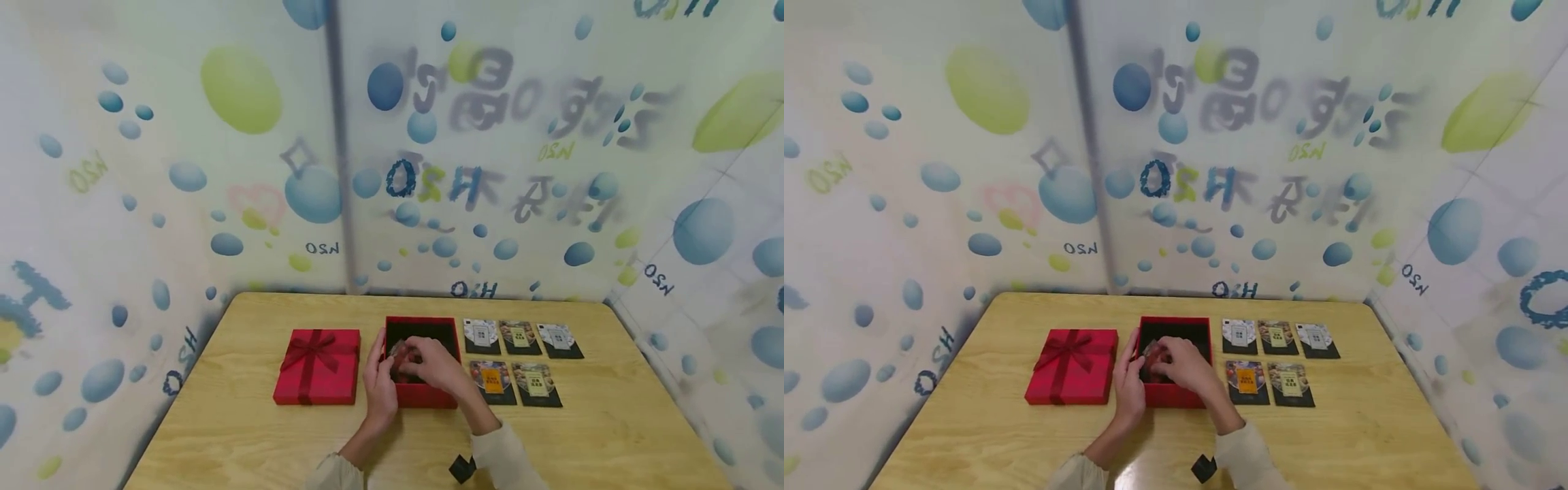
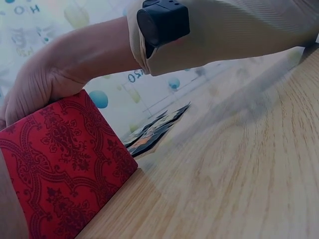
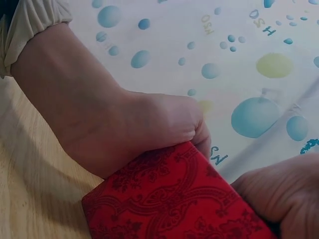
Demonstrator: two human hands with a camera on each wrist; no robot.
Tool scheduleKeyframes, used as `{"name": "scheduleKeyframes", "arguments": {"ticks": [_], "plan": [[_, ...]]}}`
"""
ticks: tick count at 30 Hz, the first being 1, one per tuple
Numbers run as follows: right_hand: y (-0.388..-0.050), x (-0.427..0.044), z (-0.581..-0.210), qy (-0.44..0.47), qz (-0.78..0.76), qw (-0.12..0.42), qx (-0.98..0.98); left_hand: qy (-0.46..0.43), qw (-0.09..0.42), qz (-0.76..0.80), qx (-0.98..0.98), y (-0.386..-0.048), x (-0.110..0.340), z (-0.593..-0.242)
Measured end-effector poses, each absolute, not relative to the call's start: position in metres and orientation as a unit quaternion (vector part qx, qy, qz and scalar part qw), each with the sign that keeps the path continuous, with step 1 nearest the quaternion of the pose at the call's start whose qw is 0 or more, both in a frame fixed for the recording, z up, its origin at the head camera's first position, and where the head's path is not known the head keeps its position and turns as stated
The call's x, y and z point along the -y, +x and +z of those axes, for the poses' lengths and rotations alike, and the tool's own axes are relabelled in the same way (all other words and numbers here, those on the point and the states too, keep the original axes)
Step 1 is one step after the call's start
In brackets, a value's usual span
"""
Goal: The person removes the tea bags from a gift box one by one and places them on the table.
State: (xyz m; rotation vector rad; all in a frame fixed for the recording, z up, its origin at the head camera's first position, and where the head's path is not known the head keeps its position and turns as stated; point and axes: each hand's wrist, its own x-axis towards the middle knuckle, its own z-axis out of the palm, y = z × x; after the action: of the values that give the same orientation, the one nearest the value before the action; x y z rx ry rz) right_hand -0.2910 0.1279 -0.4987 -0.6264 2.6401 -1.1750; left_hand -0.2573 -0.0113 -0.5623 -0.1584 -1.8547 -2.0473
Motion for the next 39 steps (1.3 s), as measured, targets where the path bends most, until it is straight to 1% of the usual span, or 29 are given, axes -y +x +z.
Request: {"name": "scheduleKeyframes", "arguments": {"ticks": [8, 12, 16, 20, 25, 28, 32, 36, 39], "plan": [[-0.289, -0.153, -0.475, -0.194, -0.456, 0.032, -0.868, -0.062, 0.188, -0.734, 0.650, -0.264, 0.007, -0.560], [-0.279, -0.174, -0.469, -0.158, -0.495, 0.022, -0.854, -0.045, 0.174, -0.720, 0.671, -0.258, 0.010, -0.563], [-0.267, -0.193, -0.471, -0.107, -0.525, 0.032, -0.844, -0.027, 0.165, -0.717, 0.677, -0.250, 0.015, -0.569], [-0.259, -0.213, -0.474, -0.064, -0.534, 0.061, -0.841, -0.035, 0.169, -0.718, 0.674, -0.248, 0.014, -0.573], [-0.255, -0.236, -0.474, -0.053, -0.536, 0.104, -0.836, -0.053, 0.166, -0.722, 0.669, -0.249, 0.007, -0.573], [-0.257, -0.245, -0.473, -0.053, -0.535, 0.117, -0.835, -0.055, 0.179, -0.722, 0.666, -0.251, 0.006, -0.571], [-0.258, -0.258, -0.468, -0.057, -0.536, 0.121, -0.834, -0.056, 0.185, -0.723, 0.664, -0.252, 0.007, -0.569], [-0.256, -0.273, -0.460, -0.070, -0.521, 0.107, -0.844, -0.061, 0.183, -0.723, 0.663, -0.254, 0.010, -0.566], [-0.256, -0.283, -0.456, -0.063, -0.501, 0.092, -0.858, -0.065, 0.185, -0.722, 0.663, -0.256, 0.011, -0.564]]}}
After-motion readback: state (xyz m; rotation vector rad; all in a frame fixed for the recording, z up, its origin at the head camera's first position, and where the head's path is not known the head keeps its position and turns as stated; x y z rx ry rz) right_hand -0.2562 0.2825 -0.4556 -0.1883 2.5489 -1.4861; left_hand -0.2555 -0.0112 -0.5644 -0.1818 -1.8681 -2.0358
